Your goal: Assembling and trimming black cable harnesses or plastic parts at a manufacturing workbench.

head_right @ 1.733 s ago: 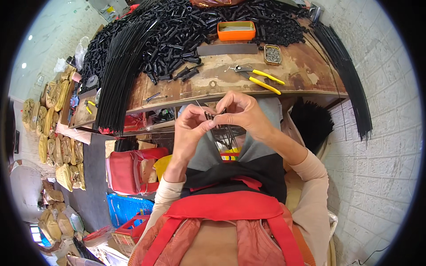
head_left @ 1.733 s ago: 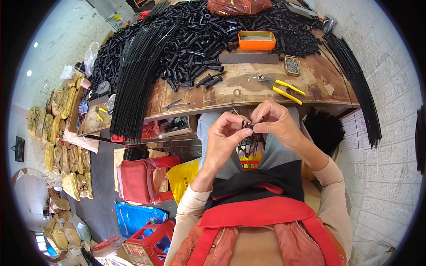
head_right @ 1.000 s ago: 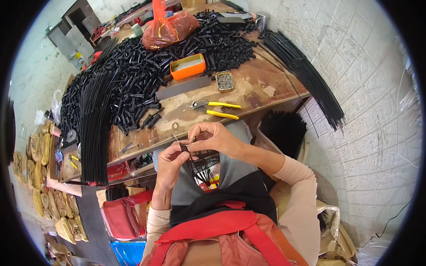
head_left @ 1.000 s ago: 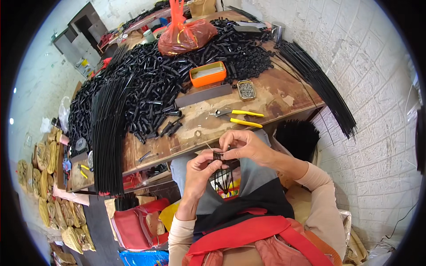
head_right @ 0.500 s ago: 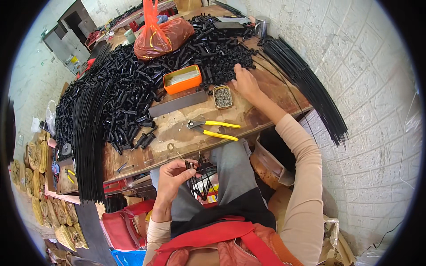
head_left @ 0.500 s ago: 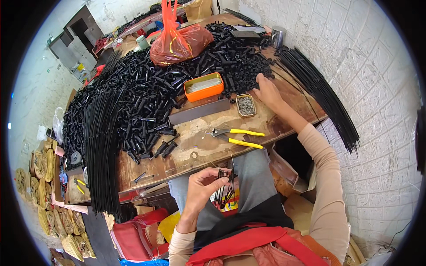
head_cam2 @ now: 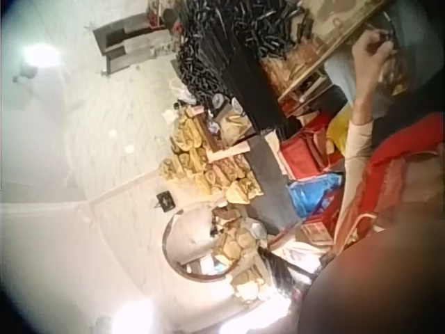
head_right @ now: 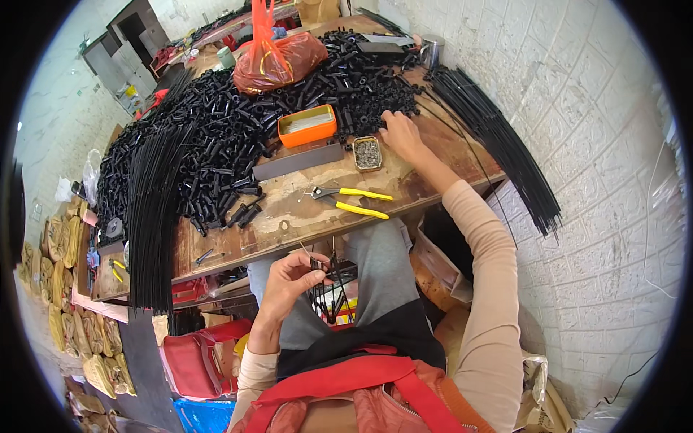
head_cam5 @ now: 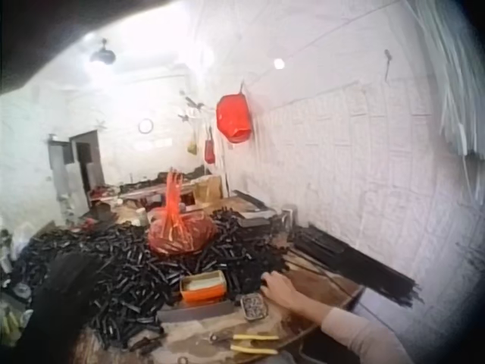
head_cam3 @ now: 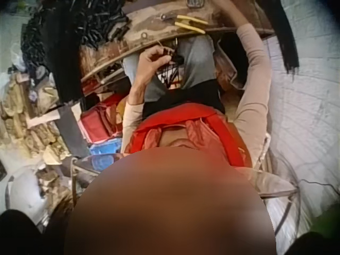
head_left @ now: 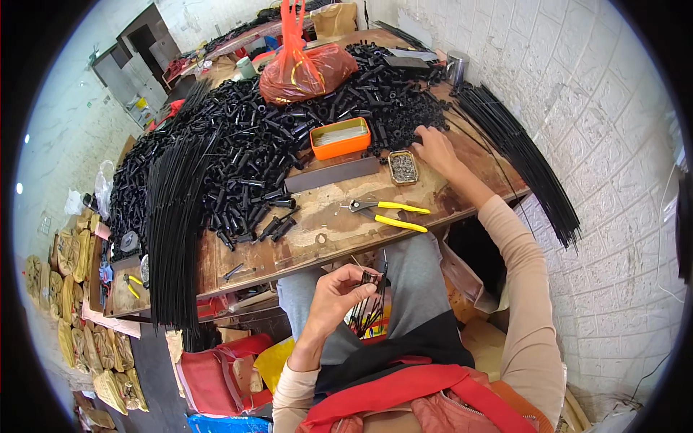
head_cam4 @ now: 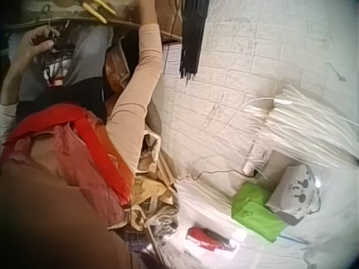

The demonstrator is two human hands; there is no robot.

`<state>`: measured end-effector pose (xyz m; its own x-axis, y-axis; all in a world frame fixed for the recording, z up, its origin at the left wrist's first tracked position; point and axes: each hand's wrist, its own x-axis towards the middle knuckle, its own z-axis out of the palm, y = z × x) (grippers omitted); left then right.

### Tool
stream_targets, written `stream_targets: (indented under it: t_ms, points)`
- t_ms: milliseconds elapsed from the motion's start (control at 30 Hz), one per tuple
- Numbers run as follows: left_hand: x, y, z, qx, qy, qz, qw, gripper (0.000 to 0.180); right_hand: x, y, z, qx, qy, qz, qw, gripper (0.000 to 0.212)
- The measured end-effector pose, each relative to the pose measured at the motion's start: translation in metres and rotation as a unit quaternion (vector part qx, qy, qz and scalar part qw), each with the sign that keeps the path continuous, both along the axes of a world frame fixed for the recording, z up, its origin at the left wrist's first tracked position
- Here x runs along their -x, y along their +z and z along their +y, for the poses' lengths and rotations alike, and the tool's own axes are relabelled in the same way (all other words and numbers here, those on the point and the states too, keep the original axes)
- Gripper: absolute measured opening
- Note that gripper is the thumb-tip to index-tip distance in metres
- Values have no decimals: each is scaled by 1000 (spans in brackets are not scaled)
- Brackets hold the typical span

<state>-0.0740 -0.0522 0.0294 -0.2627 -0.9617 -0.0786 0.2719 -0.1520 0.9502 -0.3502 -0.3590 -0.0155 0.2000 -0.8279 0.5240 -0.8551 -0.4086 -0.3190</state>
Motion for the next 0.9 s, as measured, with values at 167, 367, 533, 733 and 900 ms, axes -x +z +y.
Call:
stream_targets:
  t_ms: [167, 367, 533, 733, 900]
  points:
    - [-4, 2, 9, 0, 20, 27, 999, 15, 4, 0, -2, 15, 8, 28, 999, 19]
    - [-10, -8, 2, -2, 21, -1, 1000, 14, -35, 65, 110, -264, 209, -242, 910, 23]
    - [5, 13, -8, 20, -27, -12, 999, 15, -66, 112, 210, -427, 334, -371, 754, 20]
    - [0, 22, 1, 39, -29, -5, 999, 35, -68, 126, 233, -426, 352, -326, 767, 17]
    - [-4, 27, 9, 52, -32, 3, 998, 34, -71, 119, 233, -405, 365, -320, 775, 13]
